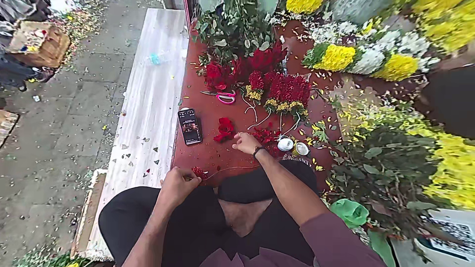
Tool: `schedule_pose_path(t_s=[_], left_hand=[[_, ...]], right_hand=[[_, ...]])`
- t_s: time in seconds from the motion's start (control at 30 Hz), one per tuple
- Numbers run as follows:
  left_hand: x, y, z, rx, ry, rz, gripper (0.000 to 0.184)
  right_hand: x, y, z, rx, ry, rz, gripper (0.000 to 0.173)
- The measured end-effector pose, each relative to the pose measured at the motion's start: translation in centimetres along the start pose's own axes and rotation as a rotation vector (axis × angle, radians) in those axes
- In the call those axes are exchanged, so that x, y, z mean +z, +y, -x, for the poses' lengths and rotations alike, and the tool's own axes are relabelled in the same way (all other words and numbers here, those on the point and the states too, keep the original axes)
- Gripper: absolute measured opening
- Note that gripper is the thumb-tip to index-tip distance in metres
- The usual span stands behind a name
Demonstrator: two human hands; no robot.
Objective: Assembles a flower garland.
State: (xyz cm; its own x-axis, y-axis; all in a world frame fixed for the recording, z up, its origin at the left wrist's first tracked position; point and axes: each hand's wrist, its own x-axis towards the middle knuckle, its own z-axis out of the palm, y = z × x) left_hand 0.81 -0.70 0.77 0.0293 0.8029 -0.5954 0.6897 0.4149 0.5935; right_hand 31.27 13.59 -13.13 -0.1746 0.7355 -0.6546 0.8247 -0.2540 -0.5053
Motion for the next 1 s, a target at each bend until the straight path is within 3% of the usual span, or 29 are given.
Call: schedule_pose_path(t_s=[0.13, 0.37, 0.47, 0.57, 0.63, 0.7, 0.77, 1.0], left_hand=[[0.2, -0.3, -0.1, -0.018, 0.009, -0.013, 0.016], [0.2, -0.5, -0.5, -0.005, 0.024, -0.008, 0.016], [0.7, 0.0, -1.0, 0.004, -0.021, -0.045, 0.017], [1.0, -0.1, -1.2, -0.005, -0.049, -0.060, 0.017], [1.1, -0.4, -0.8, -0.007, -0.034, -0.047, 0.017], [1.0, -0.6, -0.6, -0.009, -0.012, -0.032, 0.017], [0.7, -0.7, -0.4, -0.012, 0.009, -0.023, 0.017], [0.7, -0.4, 0.0, 0.008, 0.006, -0.007, 0.017]], right_hand=[[1.7, -1.3, -6.0, 0.062, 0.109, -0.171, 0.070], [-0.3, -2.4, -4.3, 0.057, 0.390, 0.048, 0.025], [0.3, -1.6, -6.3, 0.066, 0.310, -0.031, 0.035], [0.8, -1.9, -6.9, 0.010, 0.356, -0.305, 0.023], [0.4, -2.3, -6.1, 0.030, 0.335, -0.429, 0.025], [-0.4, -1.6, -4.7, 0.133, 0.158, -0.331, 0.032], [-1.0, 0.0, -3.4, 0.236, 0.014, -0.144, 0.027], [-4.5, 1.0, -1.1, 0.110, 0.253, -0.083, 0.014]])
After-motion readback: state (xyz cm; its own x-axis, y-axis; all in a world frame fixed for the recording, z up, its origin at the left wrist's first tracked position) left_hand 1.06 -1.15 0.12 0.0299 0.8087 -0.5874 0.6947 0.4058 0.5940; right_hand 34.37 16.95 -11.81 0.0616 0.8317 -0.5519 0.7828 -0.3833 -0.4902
